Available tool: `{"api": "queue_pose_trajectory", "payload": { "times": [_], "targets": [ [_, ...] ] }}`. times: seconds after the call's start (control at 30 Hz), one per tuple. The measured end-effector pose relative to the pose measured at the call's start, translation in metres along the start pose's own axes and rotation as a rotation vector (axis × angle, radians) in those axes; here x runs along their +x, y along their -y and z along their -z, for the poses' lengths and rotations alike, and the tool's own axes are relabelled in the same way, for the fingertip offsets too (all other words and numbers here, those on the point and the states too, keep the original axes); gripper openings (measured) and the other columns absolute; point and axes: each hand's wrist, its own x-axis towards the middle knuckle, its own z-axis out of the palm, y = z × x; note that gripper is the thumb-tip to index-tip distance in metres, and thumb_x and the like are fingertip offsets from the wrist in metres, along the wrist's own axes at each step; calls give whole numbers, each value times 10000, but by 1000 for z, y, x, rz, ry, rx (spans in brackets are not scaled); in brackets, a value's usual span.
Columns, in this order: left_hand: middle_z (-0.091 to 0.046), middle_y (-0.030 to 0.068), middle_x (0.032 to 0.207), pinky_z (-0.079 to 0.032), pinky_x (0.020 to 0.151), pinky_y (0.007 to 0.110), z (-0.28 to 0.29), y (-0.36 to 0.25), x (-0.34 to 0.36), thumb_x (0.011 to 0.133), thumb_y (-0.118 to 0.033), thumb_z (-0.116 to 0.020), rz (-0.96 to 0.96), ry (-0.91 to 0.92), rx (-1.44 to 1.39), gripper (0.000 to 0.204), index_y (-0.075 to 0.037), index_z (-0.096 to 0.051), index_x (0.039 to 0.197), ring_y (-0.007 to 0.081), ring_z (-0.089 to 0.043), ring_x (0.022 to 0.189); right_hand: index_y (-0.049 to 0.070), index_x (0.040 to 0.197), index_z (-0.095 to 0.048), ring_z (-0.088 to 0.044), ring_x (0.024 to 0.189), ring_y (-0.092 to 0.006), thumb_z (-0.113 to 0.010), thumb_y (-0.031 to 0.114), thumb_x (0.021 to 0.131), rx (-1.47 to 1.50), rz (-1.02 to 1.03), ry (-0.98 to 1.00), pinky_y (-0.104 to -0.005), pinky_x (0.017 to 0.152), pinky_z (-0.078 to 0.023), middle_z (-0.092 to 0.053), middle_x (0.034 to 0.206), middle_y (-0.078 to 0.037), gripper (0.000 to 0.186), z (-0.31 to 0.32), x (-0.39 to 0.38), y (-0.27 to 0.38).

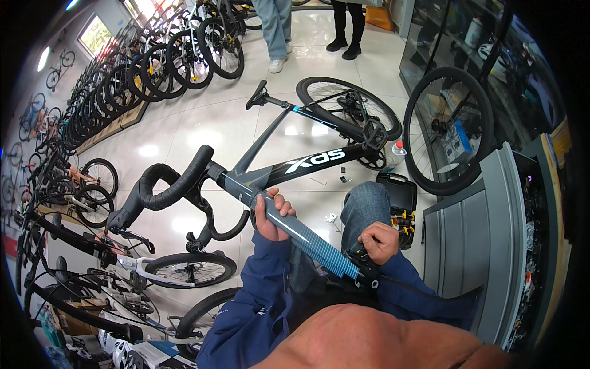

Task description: The person works on a bicycle's handlebar stem, inserting a small brass component into the steerer tube and tapping it into place. They then retrieve a lubricant bottle and a syringe, preparing to apply lubricant to the component.

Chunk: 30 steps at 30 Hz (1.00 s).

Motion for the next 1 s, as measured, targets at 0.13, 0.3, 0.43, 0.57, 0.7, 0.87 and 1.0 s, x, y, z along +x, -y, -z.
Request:
{"api": "queue_pose_trajectory", "payload": {
  "times": [0.13, 0.3, 0.43, 0.57, 0.7, 0.87, 1.0],
  "targets": [
    [-553, 38, 905, -560, 836, 368, 1, 0, 1, 1107, -461, -454, 2, 13, -10, 482, -56, -559, 1346, 154, -571, 808, 19, 793, -714, -668, 634, -244, -711, 96, 913, -5, -5, -1, -334, 589, -502, -708, 743, -110, 142, 0, 0, 0],
    [-584, 29, 891, -554, 826, 383, 2, 1, 1, 1108, -476, -446, 1, -8, -20, 489, -61, -567, 1337, 157, -577, 792, 15, 794, -717, -671, 637, -242, -715, 101, 913, 4, -3, -2, -332, 594, -508, -708, 741, -112, 146, 0, -1, -2],
    [-585, 28, 891, -555, 830, 382, 2, 1, 1, 1108, -473, -444, 4, -2, -28, 487, -65, -564, 1344, 156, -577, 795, 17, 828, -735, -667, 651, -218, -751, 127, 897, 0, -40, 30, -327, 592, -508, -717, 777, -104, 130, 2, -1, 1],
    [-556, 42, 917, -557, 845, 368, 1, 0, 1, 1109, -461, -446, 2, 22, -25, 507, -40, -555, 1370, 156, -566, 813, 13, 966, -739, -690, 835, -201, -858, 344, 863, 138, -262, 207, -330, 692, -547, -738, 1014, -122, 366, 19, 5, 8],
    [-575, 33, 905, -553, 832, 374, 0, 0, 1, 1109, -466, -444, 7, -4, -16, 497, -54, -560, 1360, 157, -572, 801, 56, 1264, -657, -625, 1153, -266, -913, 517, 754, 308, 34, 18, -396, 952, -535, -616, 1357, -166, 734, 42, 37, 0],
    [-582, 29, 893, -555, 824, 378, -1, 0, 1, 1108, -471, -444, 1, -15, -10, 492, -61, -564, 1352, 159, -575, 794, 108, 1595, -326, -475, 1412, -327, -854, 613, 786, 762, 7, -299, -522, 1155, -433, -407, 1592, -194, 1090, 62, 83, -8],
    [-557, 34, 908, -550, 822, 369, -2, 0, 1, 1105, -468, -452, -5, 0, -10, 502, -49, -560, 1360, 152, -562, 801, 113, 1606, -279, -503, 1378, -333, -835, 531, 849, 873, -255, -230, -516, 1139, -452, -420, 1568, -192, 1028, 57, 85, -4]
  ]
}}
